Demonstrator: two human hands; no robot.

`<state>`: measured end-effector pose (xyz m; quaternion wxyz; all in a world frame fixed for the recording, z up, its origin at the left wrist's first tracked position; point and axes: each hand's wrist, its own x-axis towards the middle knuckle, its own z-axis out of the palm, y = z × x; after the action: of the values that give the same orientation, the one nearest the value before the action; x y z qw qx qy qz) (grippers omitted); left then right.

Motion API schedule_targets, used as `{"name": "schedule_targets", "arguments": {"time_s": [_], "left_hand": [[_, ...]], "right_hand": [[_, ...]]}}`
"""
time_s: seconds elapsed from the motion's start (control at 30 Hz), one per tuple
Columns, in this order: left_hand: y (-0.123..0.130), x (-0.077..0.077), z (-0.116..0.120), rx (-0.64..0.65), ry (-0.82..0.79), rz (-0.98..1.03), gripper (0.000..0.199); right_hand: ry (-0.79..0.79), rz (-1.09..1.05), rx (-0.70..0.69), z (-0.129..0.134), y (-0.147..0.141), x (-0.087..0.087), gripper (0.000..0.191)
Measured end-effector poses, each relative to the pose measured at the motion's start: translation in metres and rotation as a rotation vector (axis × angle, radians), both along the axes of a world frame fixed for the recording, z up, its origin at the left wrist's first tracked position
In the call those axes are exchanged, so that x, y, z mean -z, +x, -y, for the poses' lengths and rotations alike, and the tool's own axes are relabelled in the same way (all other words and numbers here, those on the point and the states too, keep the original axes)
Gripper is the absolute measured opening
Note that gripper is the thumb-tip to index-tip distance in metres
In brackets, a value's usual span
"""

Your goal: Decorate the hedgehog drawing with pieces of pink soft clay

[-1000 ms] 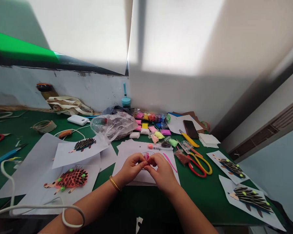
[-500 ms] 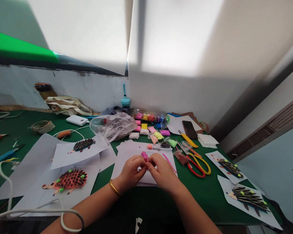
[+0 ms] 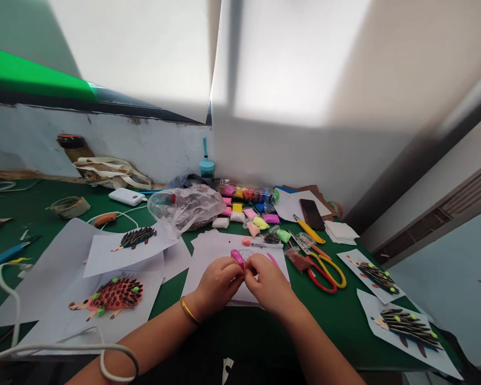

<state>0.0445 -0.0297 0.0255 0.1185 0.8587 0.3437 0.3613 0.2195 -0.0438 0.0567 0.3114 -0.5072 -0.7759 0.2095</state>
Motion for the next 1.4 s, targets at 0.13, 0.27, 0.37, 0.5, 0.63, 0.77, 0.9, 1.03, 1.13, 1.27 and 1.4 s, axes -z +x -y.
{"name": "schedule_targets", "arguments": {"time_s": [0.13, 0.27, 0.37, 0.5, 0.63, 0.77, 0.9, 1.03, 1.13, 1.27, 1.4], "left_hand": [[0.001, 0.0, 0.0, 0.005, -0.054, 0.036, 0.022], [0.001, -0.001, 0.0, 0.024, -0.166, 0.152, 0.017], [0.001, -0.003, 0.001, 0.029, -0.219, 0.192, 0.018], [0.001, -0.005, 0.001, 0.034, -0.24, 0.221, 0.017], [0.002, -0.004, -0.001, 0.034, -0.229, 0.245, 0.012], [0.004, 0.0, -0.003, 0.0, -0.203, 0.247, 0.009], [0.004, 0.004, -0.002, 0.006, -0.136, 0.219, 0.009], [0.004, 0.004, -0.001, -0.03, -0.081, 0.194, 0.009], [0.005, 0.004, 0.001, -0.058, -0.045, 0.175, 0.008], [0.005, 0.0, 0.005, -0.096, -0.047, 0.139, 0.006], [0.002, -0.002, 0.004, -0.08, -0.066, 0.143, 0.012]], "right_hand": [[-0.006, -0.028, 0.043, -0.002, -0.001, 0.004, 0.01], [-0.013, -0.071, 0.036, -0.002, 0.0, 0.004, 0.013], [-0.015, -0.091, 0.034, -0.001, -0.001, 0.002, 0.013], [-0.022, -0.122, 0.049, 0.001, -0.004, 0.0, 0.009], [-0.039, -0.125, 0.068, 0.001, -0.005, 0.002, 0.008], [-0.068, -0.133, 0.068, 0.001, -0.007, 0.003, 0.005], [-0.065, -0.136, 0.075, 0.001, -0.008, 0.005, 0.006], [-0.061, -0.143, 0.049, 0.001, -0.007, 0.005, 0.008], [-0.048, -0.138, 0.026, 0.001, -0.007, 0.004, 0.01], [-0.042, -0.101, 0.009, 0.003, -0.009, 0.004, 0.011], [-0.033, -0.092, -0.036, 0.004, -0.008, 0.002, 0.013]]}}
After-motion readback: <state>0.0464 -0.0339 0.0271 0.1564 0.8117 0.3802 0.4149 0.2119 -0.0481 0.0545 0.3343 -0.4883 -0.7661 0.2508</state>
